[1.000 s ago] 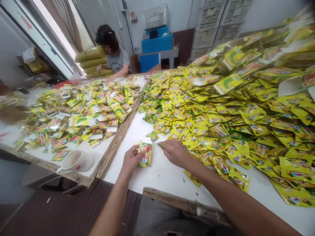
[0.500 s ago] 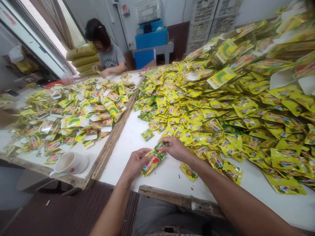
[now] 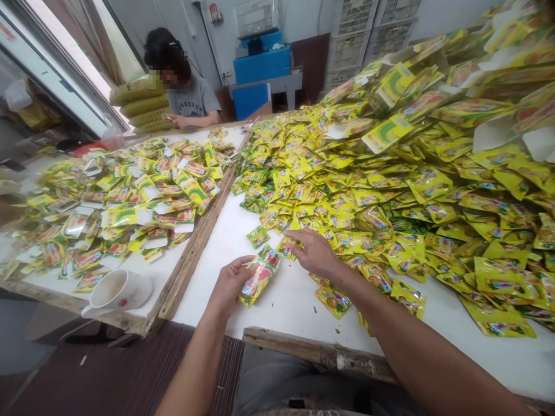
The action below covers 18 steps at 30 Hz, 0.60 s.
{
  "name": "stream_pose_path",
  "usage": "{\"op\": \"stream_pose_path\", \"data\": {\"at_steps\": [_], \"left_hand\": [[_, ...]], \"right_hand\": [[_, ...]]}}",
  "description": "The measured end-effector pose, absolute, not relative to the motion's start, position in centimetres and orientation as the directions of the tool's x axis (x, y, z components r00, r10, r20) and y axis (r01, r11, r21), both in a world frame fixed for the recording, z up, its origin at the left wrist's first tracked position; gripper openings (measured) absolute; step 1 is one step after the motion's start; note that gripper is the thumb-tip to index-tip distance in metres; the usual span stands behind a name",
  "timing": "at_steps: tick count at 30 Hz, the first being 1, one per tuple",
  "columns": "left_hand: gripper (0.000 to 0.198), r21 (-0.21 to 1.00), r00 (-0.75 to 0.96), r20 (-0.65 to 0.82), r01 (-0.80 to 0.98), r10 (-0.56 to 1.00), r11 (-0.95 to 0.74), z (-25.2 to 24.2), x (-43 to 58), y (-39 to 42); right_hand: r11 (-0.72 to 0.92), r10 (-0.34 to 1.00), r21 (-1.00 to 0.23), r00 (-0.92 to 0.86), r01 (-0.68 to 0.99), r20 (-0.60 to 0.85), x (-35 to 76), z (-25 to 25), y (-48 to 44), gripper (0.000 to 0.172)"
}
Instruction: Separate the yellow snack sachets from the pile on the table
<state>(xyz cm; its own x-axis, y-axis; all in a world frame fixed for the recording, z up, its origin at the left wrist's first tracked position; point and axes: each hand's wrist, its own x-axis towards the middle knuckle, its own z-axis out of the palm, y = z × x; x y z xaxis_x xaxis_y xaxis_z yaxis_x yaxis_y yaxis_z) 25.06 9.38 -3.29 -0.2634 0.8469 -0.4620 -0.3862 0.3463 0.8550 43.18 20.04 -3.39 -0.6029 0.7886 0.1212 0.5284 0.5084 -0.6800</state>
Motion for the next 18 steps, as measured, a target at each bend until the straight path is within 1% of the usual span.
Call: {"op": "stream_pose_path", "data": {"at_steps": [2,3,4,5,6,7,8,9,10,12,13,14,15,16,18], "left_hand": [[0.052,0.854,-0.299,-0.471,-0.39,0.83,0.344,-3.3,24.7,9.4],[0.054,0.854,-0.308,-0.473,-0.39,0.825,0.344,-3.3,24.6,9.4],[0.055,0.853,-0.313,-0.477,-0.389,0.821,0.347,-3.3,24.6,9.4],[0.055,0.852,-0.317,-0.481,-0.389,0.817,0.351,-3.3,24.5,9.4],[0.056,0.852,-0.321,-0.483,-0.387,0.815,0.352,-3.3,24.5,9.4],[0.056,0.854,-0.326,-0.48,-0.384,0.814,0.351,-3.3,24.5,9.4],[0.055,0.859,-0.329,-0.474,-0.376,0.817,0.347,-3.4,24.5,9.4],[0.054,0.866,-0.331,-0.464,-0.365,0.822,0.343,-3.4,24.6,9.3],[0.054,0.874,-0.329,-0.451,-0.35,0.83,0.337,-3.4,24.7,9.3],[0.053,0.889,-0.309,-0.423,-0.323,0.852,0.325,-3.4,24.9,9.2],[0.052,0.895,-0.296,-0.41,-0.315,0.863,0.317,-3.4,25.0,9.2],[0.052,0.9,-0.287,-0.396,-0.311,0.872,0.306,-3.4,25.2,9.2],[0.053,0.904,-0.281,-0.383,-0.309,0.88,0.295,-3.4,25.3,9.2],[0.053,0.908,-0.28,-0.372,-0.306,0.885,0.285,-3.4,25.3,9.2],[0.055,0.914,-0.28,-0.362,-0.294,0.889,0.279,-3.4,25.3,9.3]], "right_hand": [[0.666,0.703,-0.463,-0.7,0.585,0.126,43.6,-3.8,20.2,0.04],[0.721,0.659,-0.379,-0.743,0.58,0.118,43.6,-4.1,20.2,0.041],[0.758,0.626,-0.321,-0.771,0.568,0.114,43.5,-4.4,20.2,0.038],[0.777,0.609,-0.291,-0.784,0.559,0.12,43.5,-4.7,20.2,0.034],[0.78,0.608,-0.287,-0.783,0.556,0.133,43.3,-4.8,20.2,0.031],[0.764,0.627,-0.313,-0.764,0.564,0.152,43.2,-4.9,20.2,0.029],[0.727,0.665,-0.375,-0.726,0.576,0.174,43.1,-4.9,20.2,0.027],[0.667,0.717,-0.471,-0.67,0.578,0.192,43.0,-4.8,20.3,0.026],[0.586,0.769,-0.592,-0.61,0.554,0.191,42.9,-4.6,20.3,0.024],[0.365,0.84,-0.838,-0.531,0.404,0.11,42.7,-4.2,20.3,0.022],[0.235,0.849,-0.923,-0.527,0.304,0.042,42.6,-4.1,20.2,0.023],[0.111,0.842,-0.97,-0.539,0.215,-0.024,42.4,-3.9,20.1,0.025],[0.011,0.831,-0.989,-0.552,0.144,-0.071,42.3,-3.8,20.0,0.028],[-0.054,0.825,-0.995,-0.558,0.089,-0.095,42.2,-3.7,20.0,0.031],[-0.088,0.825,-0.996,-0.559,0.024,-0.087,42.3,-3.4,19.9,0.034]]}}
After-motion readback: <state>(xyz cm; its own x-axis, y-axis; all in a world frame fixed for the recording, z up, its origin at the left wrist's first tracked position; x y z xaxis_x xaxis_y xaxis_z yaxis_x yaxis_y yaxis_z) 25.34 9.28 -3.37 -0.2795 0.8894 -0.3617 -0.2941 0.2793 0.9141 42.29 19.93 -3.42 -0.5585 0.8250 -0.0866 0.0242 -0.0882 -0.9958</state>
